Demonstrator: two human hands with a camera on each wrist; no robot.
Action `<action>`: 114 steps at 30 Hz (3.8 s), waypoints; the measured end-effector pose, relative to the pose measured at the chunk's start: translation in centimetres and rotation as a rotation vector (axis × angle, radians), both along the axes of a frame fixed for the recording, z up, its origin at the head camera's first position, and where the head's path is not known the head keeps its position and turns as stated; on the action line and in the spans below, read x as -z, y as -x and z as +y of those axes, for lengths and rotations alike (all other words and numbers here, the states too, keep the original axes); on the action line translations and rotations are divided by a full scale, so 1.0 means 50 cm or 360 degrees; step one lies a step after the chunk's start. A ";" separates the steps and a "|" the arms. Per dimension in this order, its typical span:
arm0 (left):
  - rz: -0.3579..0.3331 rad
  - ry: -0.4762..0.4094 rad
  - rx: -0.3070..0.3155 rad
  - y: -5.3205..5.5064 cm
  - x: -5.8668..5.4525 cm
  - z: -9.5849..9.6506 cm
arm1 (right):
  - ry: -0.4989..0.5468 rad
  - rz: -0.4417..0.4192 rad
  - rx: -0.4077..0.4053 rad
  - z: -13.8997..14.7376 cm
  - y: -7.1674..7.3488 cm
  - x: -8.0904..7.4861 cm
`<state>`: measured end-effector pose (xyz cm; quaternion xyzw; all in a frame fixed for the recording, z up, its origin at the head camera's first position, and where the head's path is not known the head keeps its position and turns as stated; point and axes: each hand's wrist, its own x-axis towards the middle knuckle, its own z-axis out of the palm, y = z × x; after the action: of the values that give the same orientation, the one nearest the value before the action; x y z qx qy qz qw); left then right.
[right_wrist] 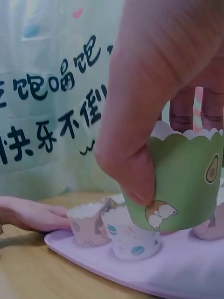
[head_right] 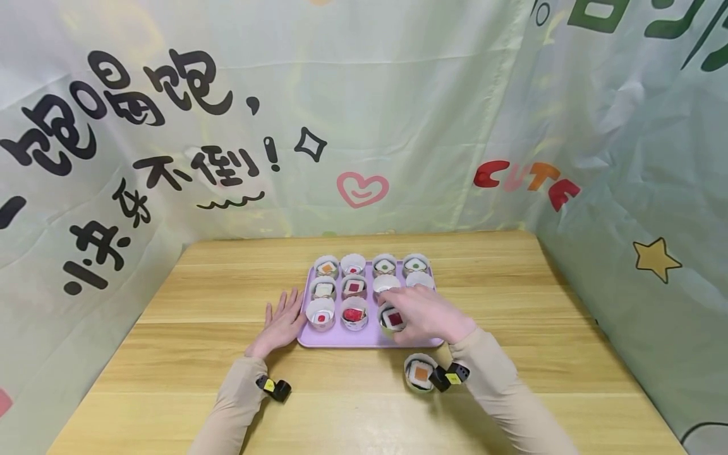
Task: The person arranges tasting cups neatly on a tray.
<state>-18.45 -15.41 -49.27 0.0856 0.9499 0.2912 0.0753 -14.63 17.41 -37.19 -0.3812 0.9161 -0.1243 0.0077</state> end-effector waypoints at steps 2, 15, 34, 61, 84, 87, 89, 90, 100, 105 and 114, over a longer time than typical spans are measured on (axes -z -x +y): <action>-0.0010 0.0019 -0.0002 0.002 0.001 0.001 | -0.0023 -0.0029 0.0017 -0.001 0.008 0.002; -0.0012 0.0048 -0.0004 0.004 0.005 0.001 | -0.0211 -0.0138 0.0129 -0.022 0.050 0.059; -0.0032 0.0034 -0.0012 0.005 0.003 0.002 | -0.0221 -0.0052 0.0180 -0.034 0.068 0.097; -0.0020 0.0036 -0.0012 0.004 -0.001 0.002 | -0.0247 0.0005 0.0309 -0.047 0.067 0.091; -0.0028 0.0026 -0.0016 0.002 0.000 0.004 | -0.0198 -0.0051 0.0348 -0.037 0.051 0.073; -0.0028 0.0021 -0.0015 0.002 0.000 0.004 | -0.0165 -0.0029 0.0338 -0.027 0.045 0.064; -0.0023 0.0013 -0.0015 0.003 0.000 0.004 | -0.0150 -0.0023 0.0338 -0.020 0.039 0.059; -0.0022 0.0009 -0.0016 0.003 0.001 0.004 | -0.0144 -0.0019 0.0332 -0.016 0.037 0.056; -0.0045 0.0005 -0.0021 0.005 0.010 0.000 | -0.0089 -0.0108 0.0251 0.011 -0.003 0.025; -0.0052 0.0018 -0.0022 0.008 0.016 -0.002 | -0.0003 -0.0238 0.0202 0.025 -0.024 0.018; -0.0035 -0.0023 -0.0013 0.006 0.007 0.000 | 0.0041 -0.0345 0.0065 0.031 -0.048 0.025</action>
<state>-18.74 -15.44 -49.63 0.0791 0.9472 0.2993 0.0839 -12.23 18.98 -38.44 -0.3468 0.9158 -0.1767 0.0992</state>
